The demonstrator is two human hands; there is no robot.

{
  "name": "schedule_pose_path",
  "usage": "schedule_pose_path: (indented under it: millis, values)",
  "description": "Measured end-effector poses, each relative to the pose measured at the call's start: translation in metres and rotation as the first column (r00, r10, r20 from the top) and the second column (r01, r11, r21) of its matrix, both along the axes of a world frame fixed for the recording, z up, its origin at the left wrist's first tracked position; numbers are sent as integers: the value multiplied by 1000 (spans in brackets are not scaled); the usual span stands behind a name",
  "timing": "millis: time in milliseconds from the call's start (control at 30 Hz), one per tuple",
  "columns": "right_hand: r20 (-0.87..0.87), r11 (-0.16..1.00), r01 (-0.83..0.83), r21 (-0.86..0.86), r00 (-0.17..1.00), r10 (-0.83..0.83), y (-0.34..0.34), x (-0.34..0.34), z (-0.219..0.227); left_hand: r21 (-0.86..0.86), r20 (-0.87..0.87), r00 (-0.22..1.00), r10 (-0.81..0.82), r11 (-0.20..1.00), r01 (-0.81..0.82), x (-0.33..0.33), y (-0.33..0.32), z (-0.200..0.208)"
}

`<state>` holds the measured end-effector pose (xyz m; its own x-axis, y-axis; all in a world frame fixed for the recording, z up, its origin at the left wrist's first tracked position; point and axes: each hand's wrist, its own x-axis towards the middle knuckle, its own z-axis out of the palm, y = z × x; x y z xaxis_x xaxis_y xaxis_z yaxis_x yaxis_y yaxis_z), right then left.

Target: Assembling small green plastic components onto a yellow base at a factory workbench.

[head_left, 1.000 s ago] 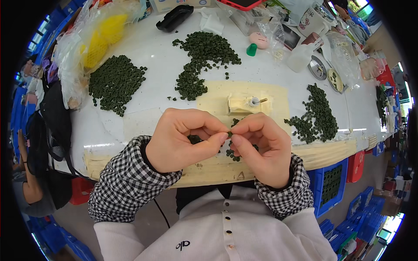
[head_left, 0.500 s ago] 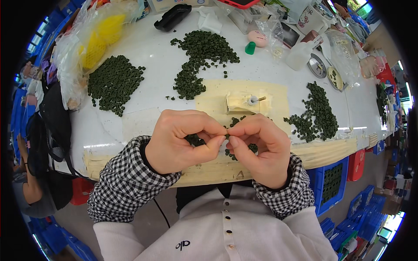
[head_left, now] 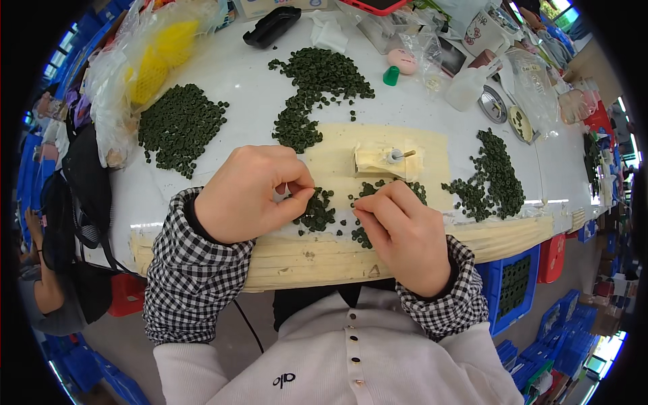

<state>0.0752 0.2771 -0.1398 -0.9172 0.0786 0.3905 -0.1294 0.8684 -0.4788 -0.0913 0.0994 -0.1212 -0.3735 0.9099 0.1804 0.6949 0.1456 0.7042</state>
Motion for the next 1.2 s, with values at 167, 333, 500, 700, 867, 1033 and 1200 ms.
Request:
schedule_pose_path:
  millis: [167, 333, 500, 700, 867, 1033, 1200]
  values:
    - [48, 984, -26, 174, 999, 18, -7, -3, -2, -5, 22, 1000, 9, 1000, -9, -3, -1, 0]
    - [107, 970, -21, 240, 994, -5, -9, -3, -1, 124, 42, 952, 304, 944, -307, -8, 2, -2]
    - [105, 978, 1, 211, 994, -23, -9, -4, 5, 116, -68, 937, 342, 936, -333, -14, 4, -13]
    - [89, 957, 11, 291, 995, -39, -8, -2, 1, 76, -182, 931, 315, 949, -306, -11, 8, -16]
    - [45, 968, -20, 249, 999, 9, -4, -1, 3, 63, -235, 922, 308, 951, -302, -12, 10, -19]
    - [26, 922, -52, 383, 999, 45, -8, -6, 1, 94, -271, 911, 311, 950, -297, -11, 12, -24]
    - [57, 893, -114, 435, 993, 99, -6, -8, 9, 142, -271, 906, 325, 945, -296, -9, 16, -25]
